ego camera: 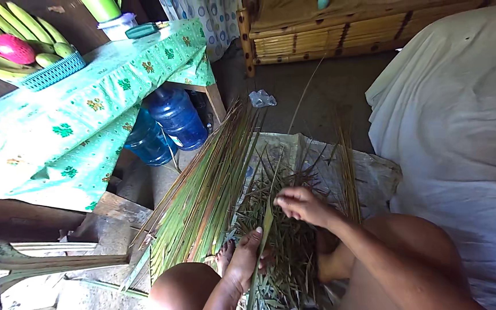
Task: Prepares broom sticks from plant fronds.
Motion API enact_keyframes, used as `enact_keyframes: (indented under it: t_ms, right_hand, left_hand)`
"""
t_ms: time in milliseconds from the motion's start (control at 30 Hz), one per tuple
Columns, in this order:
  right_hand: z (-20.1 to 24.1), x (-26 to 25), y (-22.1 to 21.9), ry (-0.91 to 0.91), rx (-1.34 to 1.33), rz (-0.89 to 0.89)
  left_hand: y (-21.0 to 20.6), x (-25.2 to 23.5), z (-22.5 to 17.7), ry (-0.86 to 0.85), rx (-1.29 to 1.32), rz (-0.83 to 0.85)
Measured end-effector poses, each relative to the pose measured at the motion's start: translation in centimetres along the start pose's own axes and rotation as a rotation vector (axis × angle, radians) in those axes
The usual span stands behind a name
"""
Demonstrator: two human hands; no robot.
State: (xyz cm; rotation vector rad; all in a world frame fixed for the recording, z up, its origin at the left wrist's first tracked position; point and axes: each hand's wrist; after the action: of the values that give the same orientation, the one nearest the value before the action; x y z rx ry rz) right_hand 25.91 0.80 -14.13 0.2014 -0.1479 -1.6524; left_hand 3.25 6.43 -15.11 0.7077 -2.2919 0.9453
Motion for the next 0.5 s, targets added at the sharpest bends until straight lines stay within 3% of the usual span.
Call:
enact_keyframes:
  t_ms: [133,267,500]
  right_hand:
    - [0.0,1.3,-2.2,0.220,0.260,0.250]
    - [-0.9,1.1,-2.4,0.360,0.380,0.184]
    - [-2.0,-0.7,0.5,0.151,0.544,0.010]
  left_hand:
    - [0.3,-0.3,-0.2,-0.019,0.061,-0.022]
    - [0.2,0.0,-0.2,-0.011,0.076,-0.015]
    - [0.0,0.4,-0.1,0.038,0.055,0.024]
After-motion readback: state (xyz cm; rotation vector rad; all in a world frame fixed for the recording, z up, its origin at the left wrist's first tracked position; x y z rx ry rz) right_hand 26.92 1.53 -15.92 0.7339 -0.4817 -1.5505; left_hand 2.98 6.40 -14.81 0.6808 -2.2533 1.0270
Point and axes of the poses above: each hand's wrist, its own x-axis away from the middle knuckle, its own y-axis out of the back of the hand, z = x × y, and after that the axes turned 10 degrees about y, right-handed
